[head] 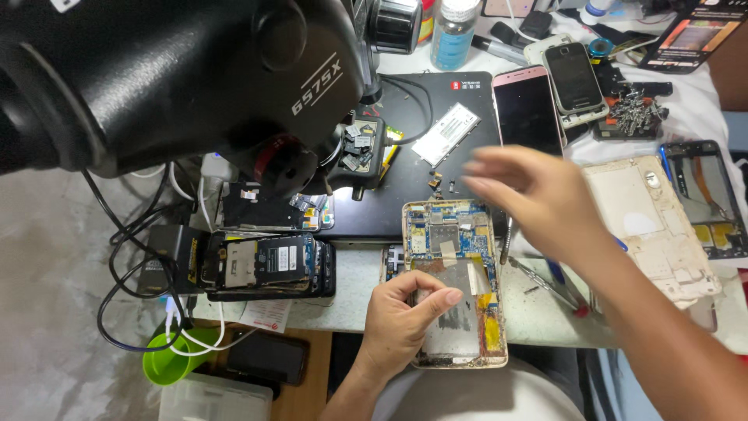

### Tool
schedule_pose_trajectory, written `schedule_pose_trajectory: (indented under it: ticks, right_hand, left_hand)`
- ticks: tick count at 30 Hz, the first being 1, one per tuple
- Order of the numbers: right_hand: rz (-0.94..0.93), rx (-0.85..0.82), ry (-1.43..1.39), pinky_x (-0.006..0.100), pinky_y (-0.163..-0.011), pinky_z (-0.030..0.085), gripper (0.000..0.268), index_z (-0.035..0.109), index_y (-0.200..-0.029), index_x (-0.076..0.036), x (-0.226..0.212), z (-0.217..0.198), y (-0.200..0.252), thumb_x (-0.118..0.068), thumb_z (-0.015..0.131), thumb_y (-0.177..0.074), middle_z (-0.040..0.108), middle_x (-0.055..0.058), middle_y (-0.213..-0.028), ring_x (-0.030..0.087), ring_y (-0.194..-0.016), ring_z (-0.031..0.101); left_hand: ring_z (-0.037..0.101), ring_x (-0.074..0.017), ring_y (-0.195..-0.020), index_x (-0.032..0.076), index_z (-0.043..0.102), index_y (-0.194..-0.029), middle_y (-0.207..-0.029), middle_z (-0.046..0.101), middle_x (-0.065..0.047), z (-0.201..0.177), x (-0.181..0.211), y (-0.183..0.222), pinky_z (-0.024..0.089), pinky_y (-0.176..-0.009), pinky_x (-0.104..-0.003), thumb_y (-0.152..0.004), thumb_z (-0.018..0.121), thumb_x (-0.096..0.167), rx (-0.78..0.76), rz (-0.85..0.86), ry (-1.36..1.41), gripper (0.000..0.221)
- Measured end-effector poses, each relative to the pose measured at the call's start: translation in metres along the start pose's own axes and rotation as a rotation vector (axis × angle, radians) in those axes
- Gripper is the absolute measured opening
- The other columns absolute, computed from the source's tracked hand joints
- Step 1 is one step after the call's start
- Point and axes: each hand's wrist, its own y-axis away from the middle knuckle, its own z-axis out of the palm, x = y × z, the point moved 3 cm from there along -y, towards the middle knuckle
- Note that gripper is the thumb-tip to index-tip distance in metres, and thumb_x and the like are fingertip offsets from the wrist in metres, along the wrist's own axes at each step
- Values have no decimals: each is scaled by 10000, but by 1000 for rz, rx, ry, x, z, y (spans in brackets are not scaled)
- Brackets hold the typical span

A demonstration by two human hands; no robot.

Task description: The person disassembles a smartphone by removing the battery, motherboard, and other internal components using a screwdriver, tweezers, and pliers. They then handle a separate blue phone frame and use tweezers to adjust internal parts within it.

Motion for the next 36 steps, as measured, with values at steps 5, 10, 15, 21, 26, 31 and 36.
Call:
schedule_pose_trajectory:
  ticks: [5, 10, 15, 21, 26, 31, 36]
  right_hand:
    - [232, 131, -193, 254, -812, 591, 452, 611, -1314, -4, 49, -26, 75, -161, 681, -896, 769, 78, -1090, 134, -963, 752]
    - [518, 40, -545, 236, -641, 500, 439, 643, -1367, -3, 102, -6, 114, -168, 665, -961, 775, 69, -1060, 86, -762, 627]
    - [588, 5, -740, 224, -647, 536, 387, 670, -1267, 7, 115, 3, 125, -192, 606, -942, 752, 30, -983, 48, -766, 662]
    - [541, 10, -888, 220, -583, 478, 291, 667, -1253, 9, 113, 0, 114, -140, 634, -1005, 726, 31, -982, 55, -730, 632]
    - [511, 33, -898, 209, -620, 515, 270, 678, -1207, 8, 114, -8, 108, -126, 608, -983, 748, 50, -978, 63, -748, 664]
    - [490, 41, -919, 215, -603, 503, 261, 688, -1231, 20, 112, -11, 104, -121, 625, -1021, 750, 65, -977, 77, -739, 657]
    - [513, 82, -902, 267, -732, 569, 276, 667, -1205, 14, 103, -9, 101, -127, 604, -977, 753, 76, -1014, 112, -834, 707]
  left_hand:
    - [600, -54, -849, 6, 701, -1042, -950, 695, -5, 15, 4, -8, 509, -756, -211, -907, 794, 159, -10, 77, 72, 224]
    - [618, -124, -1147, 34, 393, -1528, -1287, 613, -111, 37, 10, -15, 519, -985, -269, -977, 706, 159, -112, 264, 139, 645]
    - [566, -212, -1366, 95, -71, -1674, -1482, 569, -209, 43, 8, -17, 446, -1172, -350, -1081, 510, 397, -153, 292, 230, 883]
    - [660, -224, -1220, 85, -122, -1678, -1364, 668, -221, 33, 15, -7, 527, -1053, -336, -1059, 351, 560, -128, 277, -4, 913]
    - [740, -219, -1129, 76, 447, -1467, -1355, 691, -178, 6, 25, 41, 628, -850, -321, -1051, 573, 359, 170, 459, -469, 519]
    - [775, -185, -647, 60, 779, -807, -749, 784, -76, -33, -29, 98, 592, -552, -283, -848, 803, 158, 294, 406, -588, 109]
    - [774, -252, -688, 57, 784, -819, -722, 776, -136, -91, -119, 96, 580, -680, -392, -874, 713, 307, 257, -267, -826, 265]
